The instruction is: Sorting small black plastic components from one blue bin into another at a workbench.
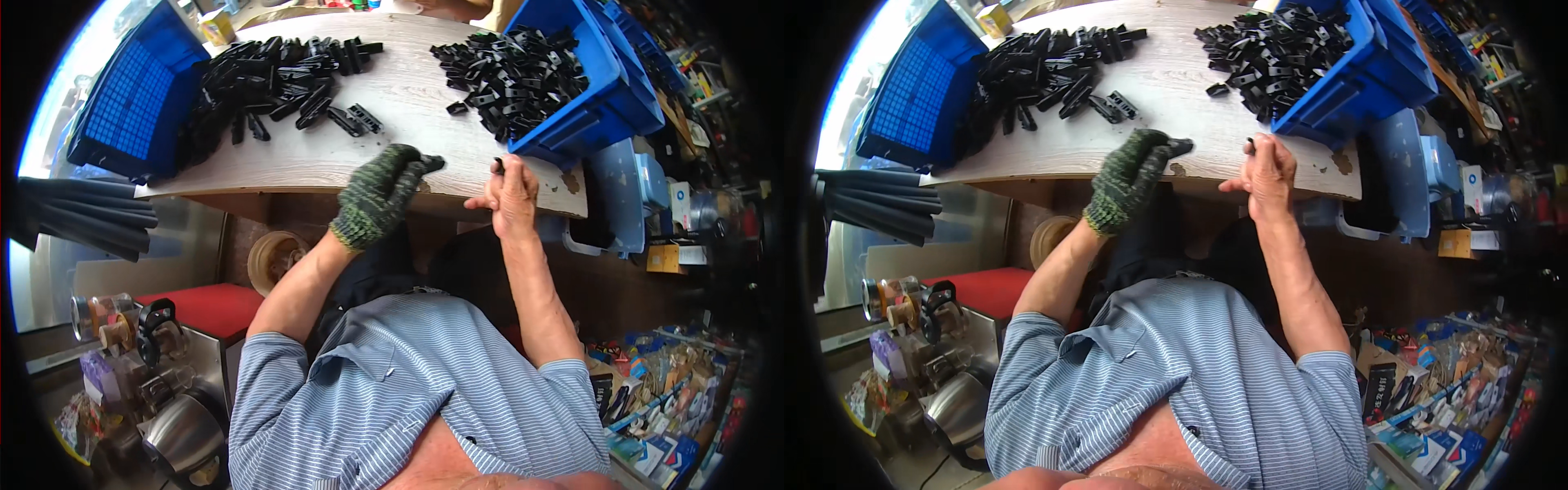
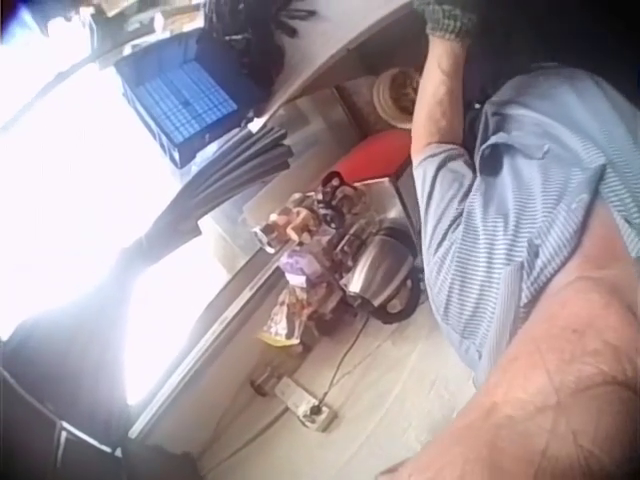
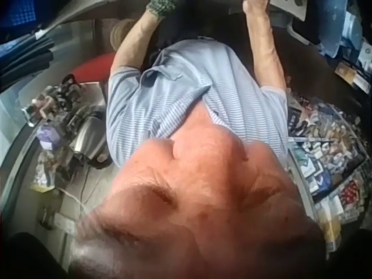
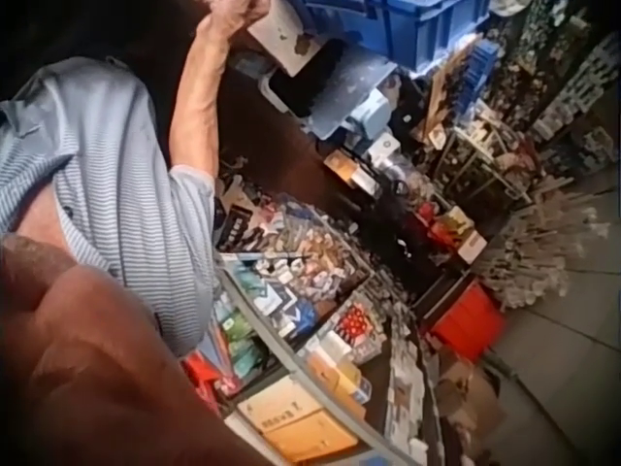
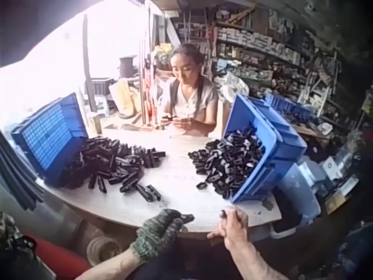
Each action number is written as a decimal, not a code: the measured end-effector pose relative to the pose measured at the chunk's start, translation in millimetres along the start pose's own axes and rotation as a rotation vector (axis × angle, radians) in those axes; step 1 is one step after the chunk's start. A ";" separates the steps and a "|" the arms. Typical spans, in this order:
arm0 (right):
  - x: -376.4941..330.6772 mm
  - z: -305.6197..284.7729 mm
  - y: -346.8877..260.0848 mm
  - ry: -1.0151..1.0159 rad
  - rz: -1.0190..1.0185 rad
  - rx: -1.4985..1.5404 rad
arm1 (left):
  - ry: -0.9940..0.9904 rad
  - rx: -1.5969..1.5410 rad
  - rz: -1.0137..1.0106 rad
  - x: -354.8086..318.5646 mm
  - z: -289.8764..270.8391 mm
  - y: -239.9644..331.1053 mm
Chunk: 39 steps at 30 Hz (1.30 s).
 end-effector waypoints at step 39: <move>-5.0 -12.5 3.7 0.074 -0.331 -0.340 | -0.072 0.014 0.090 12.1 98.9 14.6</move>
Point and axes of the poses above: each hand's wrist, its own x-axis towards the middle knuckle, its own z-axis out of the palm, y = z × x, the point moved 4 cm from there along x, towards the middle knuckle, and after that the axes turned 1 degree about -x, right-handed, at the moved point
